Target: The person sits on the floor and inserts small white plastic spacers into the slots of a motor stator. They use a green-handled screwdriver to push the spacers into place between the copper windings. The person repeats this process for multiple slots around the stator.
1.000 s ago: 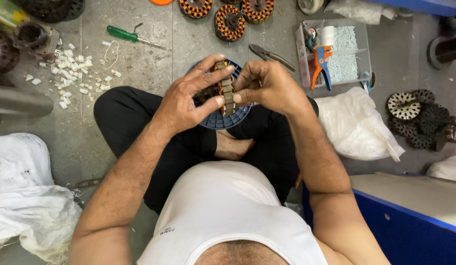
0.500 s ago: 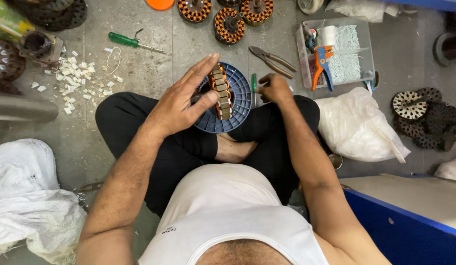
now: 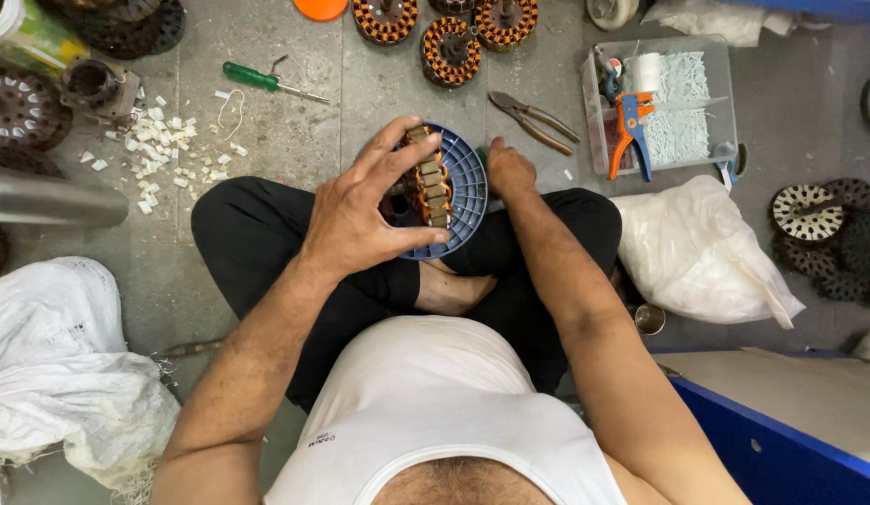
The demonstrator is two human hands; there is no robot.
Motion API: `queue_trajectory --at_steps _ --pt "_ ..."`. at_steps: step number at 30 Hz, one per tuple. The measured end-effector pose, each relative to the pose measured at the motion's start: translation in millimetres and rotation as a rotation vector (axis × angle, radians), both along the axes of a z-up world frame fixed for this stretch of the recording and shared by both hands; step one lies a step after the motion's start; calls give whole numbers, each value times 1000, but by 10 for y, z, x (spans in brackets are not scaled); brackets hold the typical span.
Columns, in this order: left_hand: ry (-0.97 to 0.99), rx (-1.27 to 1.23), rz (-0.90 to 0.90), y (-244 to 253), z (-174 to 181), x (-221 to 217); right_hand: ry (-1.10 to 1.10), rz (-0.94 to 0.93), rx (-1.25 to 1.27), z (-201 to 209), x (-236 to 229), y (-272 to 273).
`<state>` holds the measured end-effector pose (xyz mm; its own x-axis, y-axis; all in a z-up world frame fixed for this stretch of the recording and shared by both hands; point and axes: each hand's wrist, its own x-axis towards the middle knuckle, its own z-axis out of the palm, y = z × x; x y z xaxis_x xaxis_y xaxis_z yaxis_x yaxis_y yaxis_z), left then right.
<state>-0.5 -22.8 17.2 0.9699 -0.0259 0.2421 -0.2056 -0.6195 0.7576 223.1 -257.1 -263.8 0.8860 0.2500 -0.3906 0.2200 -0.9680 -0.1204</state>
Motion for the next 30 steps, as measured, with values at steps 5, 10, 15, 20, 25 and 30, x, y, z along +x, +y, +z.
queue_trajectory --at_steps 5,10,15,20,25,30 --pt "-6 -21 -87 73 -7 -61 -36 43 -14 -63 -58 -44" --pt "22 -82 -105 68 -26 -57 -115 -22 264 441 -235 -212" --pt "15 -131 -125 89 -24 -49 -40 -324 856 1369 -808 -369" --pt "-9 -187 -130 84 -45 -46 41 -348 1409 2160 -1331 -392" --pt "-19 -224 -145 78 -50 -42 68 -209 1734 2563 -1768 -287" --pt "19 -173 -145 89 9 -60 -29 -44 1766 2588 -1998 -56"
